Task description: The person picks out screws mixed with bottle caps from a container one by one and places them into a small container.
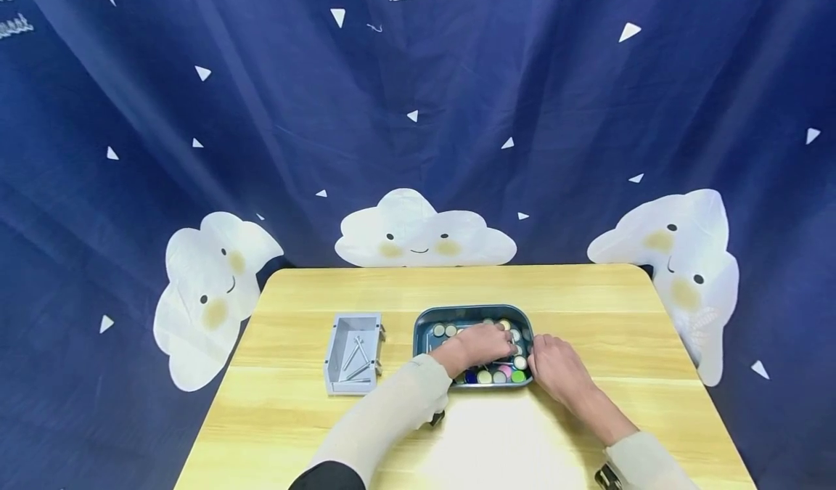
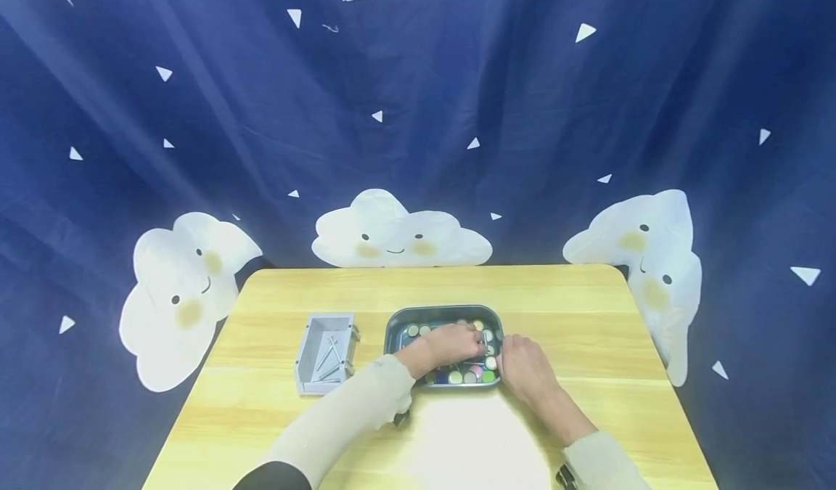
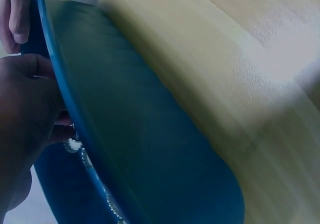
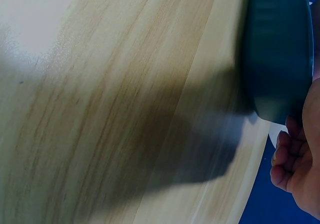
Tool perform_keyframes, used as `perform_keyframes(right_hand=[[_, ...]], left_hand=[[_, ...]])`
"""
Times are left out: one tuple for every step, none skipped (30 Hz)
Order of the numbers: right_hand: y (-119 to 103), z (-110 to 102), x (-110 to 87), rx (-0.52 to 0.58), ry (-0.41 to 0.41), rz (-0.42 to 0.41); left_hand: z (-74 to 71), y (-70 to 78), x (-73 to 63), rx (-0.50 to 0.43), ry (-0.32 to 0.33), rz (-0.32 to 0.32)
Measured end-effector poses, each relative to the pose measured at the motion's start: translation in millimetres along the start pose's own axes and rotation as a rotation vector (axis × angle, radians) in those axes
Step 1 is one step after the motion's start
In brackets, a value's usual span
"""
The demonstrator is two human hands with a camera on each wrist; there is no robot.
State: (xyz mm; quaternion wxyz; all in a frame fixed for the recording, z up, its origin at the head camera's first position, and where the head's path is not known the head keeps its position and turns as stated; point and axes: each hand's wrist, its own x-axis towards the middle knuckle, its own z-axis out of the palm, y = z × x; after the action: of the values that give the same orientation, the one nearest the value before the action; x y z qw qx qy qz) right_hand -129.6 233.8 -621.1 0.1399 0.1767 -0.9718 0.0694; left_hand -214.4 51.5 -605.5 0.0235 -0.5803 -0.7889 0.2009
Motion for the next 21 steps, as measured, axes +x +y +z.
perform_keyframes(right_hand=[[-0.3,-0.5,0.0,0.0,0.005,-0.001],[-0.7,-1.2,-0.2,-0.002,0.009,-0.003],[-0.7,-1.5,-0.3,-0.004,0.012,-0.005],[-0.7,-1.8,-0.5,-0.006,0.013,-0.008],[-0.7,-1.6,-0.6,-0.009,0.011,-0.009],[-0.7,-1.6,-0.9,-0.008,0.008,-0.008],[-0.6,-2.0,-1.1,-0.007,0.003,-0.008],[-0.5,-2.3,-1.4,-0.007,-0.001,-0.007],[-0.2,-2.5,-1.5,-0.006,-0.007,-0.006],[0.1,-2.9,-1.6,-0.008,-0.009,-0.007],[0.4,-3.2,-1.7,-0.009,-0.009,-0.006],[0.8,-3.6,-1.9,-0.013,-0.006,-0.006],[1.2,-4.0,-1.9,-0.019,-0.002,-0.008],[1.5,-4.1,-1.7,-0.023,0.002,-0.007],[1.7,-3.9,-1.5,-0.027,0.006,-0.008],[1.7,-3.9,-1.2,-0.027,0.008,-0.006],[1.5,-3.6,-1.0,-0.024,0.006,-0.003],[1.1,-3.6,-0.7,-0.02,0.001,-0.002],[0.6,-3.5,-0.5,-0.013,-0.004,-0.002],[-0.1,-3.5,-0.2,-0.006,-0.012,0.0],[-0.6,-3.6,0.0,0.0,-0.018,0.002]], left_hand=[[-0.3,0.0,-0.2,-0.018,-0.006,-0.001],[-0.4,0.0,-0.2,-0.038,-0.012,-0.004],[-0.6,-0.1,-0.2,-0.058,-0.018,-0.008],[-1.1,-0.1,-0.3,-0.067,-0.022,-0.012],[-1.2,-0.1,-0.3,-0.077,-0.024,-0.018],[-1.6,-0.3,-0.5,-0.081,-0.024,-0.021],[-2.6,-0.6,-1.0,-0.082,-0.02,-0.024],[-3.8,-1.1,-1.8,-0.073,-0.011,-0.027],[-5.7,-1.7,-2.5,-0.057,0.002,-0.029],[-7.9,-2.6,-3.5,-0.042,0.02,-0.033],[-10.0,-3.5,-4.6,-0.027,0.04,-0.037],[-12.4,-4.7,-6.1,-0.007,0.062,-0.04],[-14.9,-5.8,-8.1,0.008,0.084,-0.047],[-17.0,-7.0,-10.3,0.022,0.104,-0.056],[-18.5,-7.9,-12.9,0.03,0.121,-0.065],[-19.9,-8.9,-16.1,0.035,0.138,-0.073],[-20.4,-9.7,-19.6,0.042,0.149,-0.083],[-20.5,-10.4,-23.4,0.047,0.159,-0.092],[-20.3,-10.9,-27.4,0.048,0.173,-0.101],[-20.4,-11.8,-31.7,0.046,0.185,-0.11],[-20.1,-12.4,-35.9,0.048,0.194,-0.121]])
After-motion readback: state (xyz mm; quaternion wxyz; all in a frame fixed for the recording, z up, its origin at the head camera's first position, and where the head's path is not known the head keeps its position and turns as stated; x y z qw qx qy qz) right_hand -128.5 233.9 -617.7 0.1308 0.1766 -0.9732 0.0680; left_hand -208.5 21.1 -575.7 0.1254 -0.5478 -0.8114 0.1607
